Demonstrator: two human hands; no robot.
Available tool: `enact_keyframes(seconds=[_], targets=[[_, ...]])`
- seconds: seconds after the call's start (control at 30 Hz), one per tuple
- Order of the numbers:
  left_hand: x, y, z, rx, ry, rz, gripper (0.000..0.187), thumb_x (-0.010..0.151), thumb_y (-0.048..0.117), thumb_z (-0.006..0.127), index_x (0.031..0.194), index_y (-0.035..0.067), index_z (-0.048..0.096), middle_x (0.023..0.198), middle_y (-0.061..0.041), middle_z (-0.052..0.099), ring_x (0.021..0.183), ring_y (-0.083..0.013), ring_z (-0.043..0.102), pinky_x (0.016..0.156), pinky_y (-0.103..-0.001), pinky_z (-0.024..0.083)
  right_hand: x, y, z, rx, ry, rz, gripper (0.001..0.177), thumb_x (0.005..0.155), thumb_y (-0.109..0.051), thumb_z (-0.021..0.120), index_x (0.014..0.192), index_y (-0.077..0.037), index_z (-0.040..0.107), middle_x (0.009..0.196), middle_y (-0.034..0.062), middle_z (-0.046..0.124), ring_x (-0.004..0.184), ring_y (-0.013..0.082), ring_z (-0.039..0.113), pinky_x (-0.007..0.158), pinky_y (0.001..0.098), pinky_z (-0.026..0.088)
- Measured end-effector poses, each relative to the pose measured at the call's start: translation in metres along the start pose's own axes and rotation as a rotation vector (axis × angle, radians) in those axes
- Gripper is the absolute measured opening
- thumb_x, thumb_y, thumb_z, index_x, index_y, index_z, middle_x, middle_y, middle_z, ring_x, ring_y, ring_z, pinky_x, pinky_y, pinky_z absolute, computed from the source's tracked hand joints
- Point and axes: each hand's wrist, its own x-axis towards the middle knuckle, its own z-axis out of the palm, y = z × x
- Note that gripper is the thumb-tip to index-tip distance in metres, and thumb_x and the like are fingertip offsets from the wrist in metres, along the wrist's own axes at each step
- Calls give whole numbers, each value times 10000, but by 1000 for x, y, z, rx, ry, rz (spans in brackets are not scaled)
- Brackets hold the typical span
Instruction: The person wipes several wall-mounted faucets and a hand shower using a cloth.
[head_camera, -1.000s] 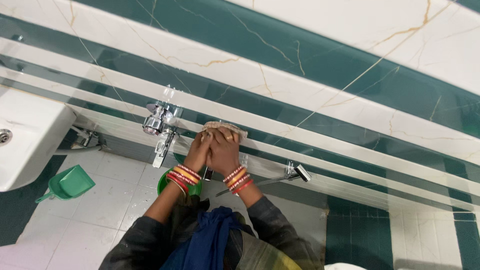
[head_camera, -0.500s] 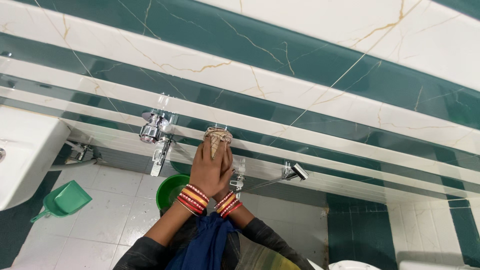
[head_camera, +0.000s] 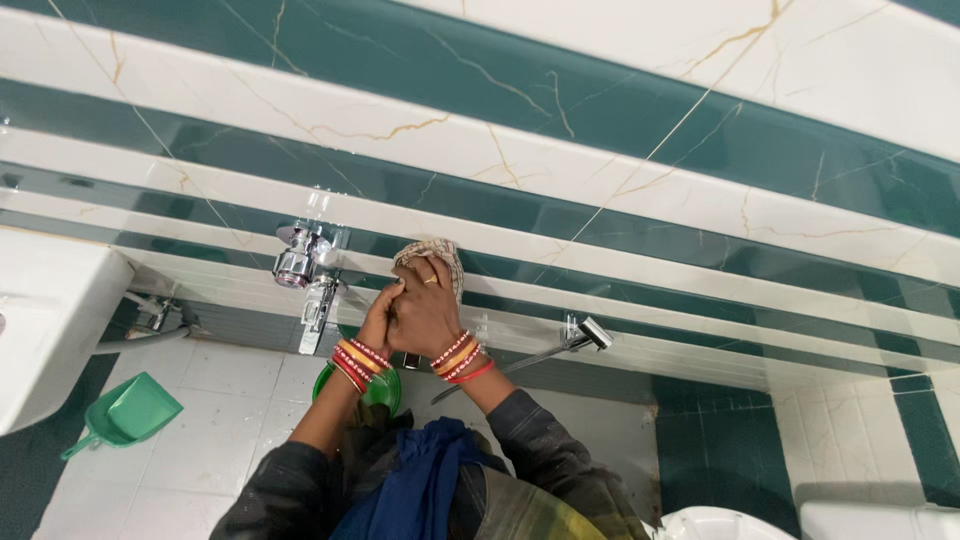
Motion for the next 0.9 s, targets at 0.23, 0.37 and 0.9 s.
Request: enact_keyframes(seconds=[0.23,0.37,0.9], targets=[[-58,47,45,933,-108,204,944,873,350,696,1541,-63,172,1487,-234,457,1364,-324,487,1101,-395,418,-41,-12,0,276,321,92,591,795,-151,689,1380,-84,630,1495,166,460,1415,447,371,1210,601,271],[-93,77,78,1414,-151,355,981,889,450,695,1546,-96,214,1561,-340,319,1458,-468,332,1179,-498,312,-38,-11,-16,173,278,110,527,798,-236,741,1314,-149,678,1436,109,519,1347,384,420,1137,555,313],[-219,111,228,1070,-987,766,534,1140,322,507,1592,60,395,1568,-194,511,1401,-311,535,1200,-483,429,-18,4,-3,76,257,-24,263,764,-316,844,997,-198,806,1288,0,666,1183,231,529,994,502,318]])
